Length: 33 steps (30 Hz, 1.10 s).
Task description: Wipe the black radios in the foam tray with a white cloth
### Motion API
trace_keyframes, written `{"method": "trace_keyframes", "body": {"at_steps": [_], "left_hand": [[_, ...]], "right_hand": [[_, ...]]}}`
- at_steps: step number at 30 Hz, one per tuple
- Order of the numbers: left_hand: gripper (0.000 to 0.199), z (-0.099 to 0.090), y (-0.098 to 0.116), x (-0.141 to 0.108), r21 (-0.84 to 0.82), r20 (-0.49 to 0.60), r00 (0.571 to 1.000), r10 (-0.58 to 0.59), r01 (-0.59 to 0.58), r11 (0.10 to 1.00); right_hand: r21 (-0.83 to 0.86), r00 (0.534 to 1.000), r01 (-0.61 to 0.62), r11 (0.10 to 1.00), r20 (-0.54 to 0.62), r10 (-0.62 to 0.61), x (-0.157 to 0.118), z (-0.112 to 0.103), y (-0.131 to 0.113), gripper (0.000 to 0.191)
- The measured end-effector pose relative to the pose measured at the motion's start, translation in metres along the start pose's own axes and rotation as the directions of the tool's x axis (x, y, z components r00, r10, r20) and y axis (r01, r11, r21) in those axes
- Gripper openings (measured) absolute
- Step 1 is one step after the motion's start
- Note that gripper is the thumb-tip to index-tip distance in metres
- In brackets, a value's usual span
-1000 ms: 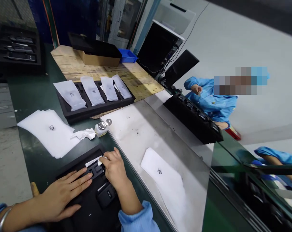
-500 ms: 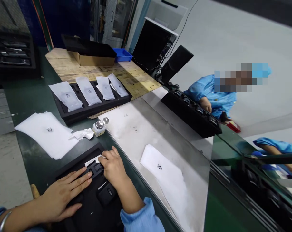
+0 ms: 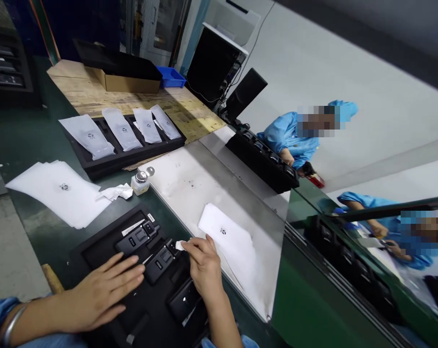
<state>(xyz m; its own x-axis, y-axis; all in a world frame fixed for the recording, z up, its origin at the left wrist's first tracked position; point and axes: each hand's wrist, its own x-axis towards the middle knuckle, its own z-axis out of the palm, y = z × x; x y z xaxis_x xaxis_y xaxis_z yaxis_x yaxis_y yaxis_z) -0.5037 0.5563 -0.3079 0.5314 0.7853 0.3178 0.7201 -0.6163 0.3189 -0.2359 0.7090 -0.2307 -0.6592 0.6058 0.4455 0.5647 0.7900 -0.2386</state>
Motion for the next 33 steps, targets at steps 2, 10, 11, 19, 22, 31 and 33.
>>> {"method": "trace_keyframes", "body": {"at_steps": [2,10,11,19,22,31,33], "left_hand": [[0.078,0.007,0.013,0.009,-0.075,0.048,0.995,0.084,-0.08,0.994],[0.081,0.025,0.02,0.02,-0.135,0.14,0.99,0.034,-0.015,0.991],[0.081,0.024,0.02,0.02,-0.143,0.135,0.99,0.034,-0.015,0.99],[0.083,0.023,0.019,0.02,-0.134,0.149,0.988,0.038,-0.018,0.991],[0.082,0.022,0.019,0.021,-0.116,0.159,0.986,0.042,-0.023,0.993],[0.078,0.019,0.018,0.019,-0.095,0.138,0.99,0.038,-0.025,0.995],[0.078,0.019,0.018,0.019,-0.072,0.122,0.992,0.043,-0.034,0.997]], "right_hand": [[-0.021,0.999,0.031,0.999,0.043,-0.03,0.005,0.01,-0.005,0.036],[-0.032,0.977,0.166,0.986,0.138,-0.16,-0.001,0.021,-0.005,0.035],[-0.038,0.976,0.168,0.985,0.144,-0.161,-0.009,0.015,-0.001,0.035],[-0.054,0.992,0.113,0.992,0.064,-0.11,0.001,0.013,-0.001,0.037],[-0.045,0.988,0.137,0.99,0.076,-0.134,0.017,0.026,-0.005,0.036],[-0.105,0.99,0.081,0.991,0.12,-0.068,-0.046,-0.017,0.012,0.037],[-0.122,0.999,-0.016,0.992,0.036,0.02,-0.066,-0.037,0.018,0.036]]}}
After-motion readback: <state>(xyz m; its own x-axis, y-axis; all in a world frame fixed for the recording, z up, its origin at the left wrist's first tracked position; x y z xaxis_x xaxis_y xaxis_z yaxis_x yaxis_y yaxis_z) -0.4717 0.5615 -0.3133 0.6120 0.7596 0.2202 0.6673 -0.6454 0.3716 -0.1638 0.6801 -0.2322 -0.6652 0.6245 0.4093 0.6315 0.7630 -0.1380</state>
